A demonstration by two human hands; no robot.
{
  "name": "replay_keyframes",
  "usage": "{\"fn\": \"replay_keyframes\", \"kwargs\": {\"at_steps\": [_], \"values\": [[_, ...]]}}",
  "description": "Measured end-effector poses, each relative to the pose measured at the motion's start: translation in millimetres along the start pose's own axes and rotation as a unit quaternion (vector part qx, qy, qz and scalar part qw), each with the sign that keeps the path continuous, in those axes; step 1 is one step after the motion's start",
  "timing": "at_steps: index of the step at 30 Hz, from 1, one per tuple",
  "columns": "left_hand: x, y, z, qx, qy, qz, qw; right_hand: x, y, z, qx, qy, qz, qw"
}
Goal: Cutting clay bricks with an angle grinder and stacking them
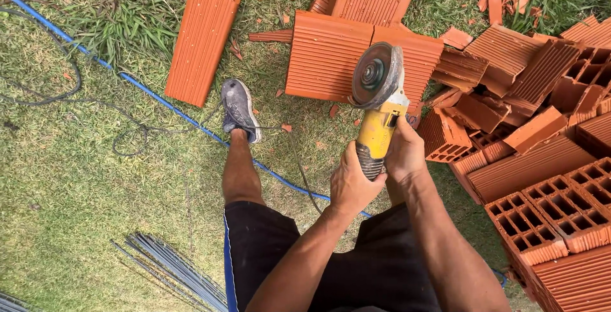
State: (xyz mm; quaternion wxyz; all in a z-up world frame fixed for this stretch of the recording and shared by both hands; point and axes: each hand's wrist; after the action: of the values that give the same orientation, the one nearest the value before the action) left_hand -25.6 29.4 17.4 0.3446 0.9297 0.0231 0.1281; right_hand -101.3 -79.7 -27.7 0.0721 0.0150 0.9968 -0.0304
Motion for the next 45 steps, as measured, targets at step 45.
{"fn": "replay_keyframes", "kwargs": {"at_steps": [45], "values": [[-97, -64, -74, 0.074, 0.078, 0.051, 0.993, 38, 100, 6, 0.091, 0.325, -0.068, 0.939]]}}
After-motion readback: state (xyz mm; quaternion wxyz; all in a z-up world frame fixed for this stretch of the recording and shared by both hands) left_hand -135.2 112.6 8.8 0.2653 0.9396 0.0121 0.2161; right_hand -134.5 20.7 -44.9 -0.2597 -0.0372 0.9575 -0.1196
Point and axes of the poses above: each hand's wrist, its own z-axis towards the middle knuckle, its own x-axis out of the back of the hand, y = z × x, and after that the axes turned 12 degrees about -x, right-handed
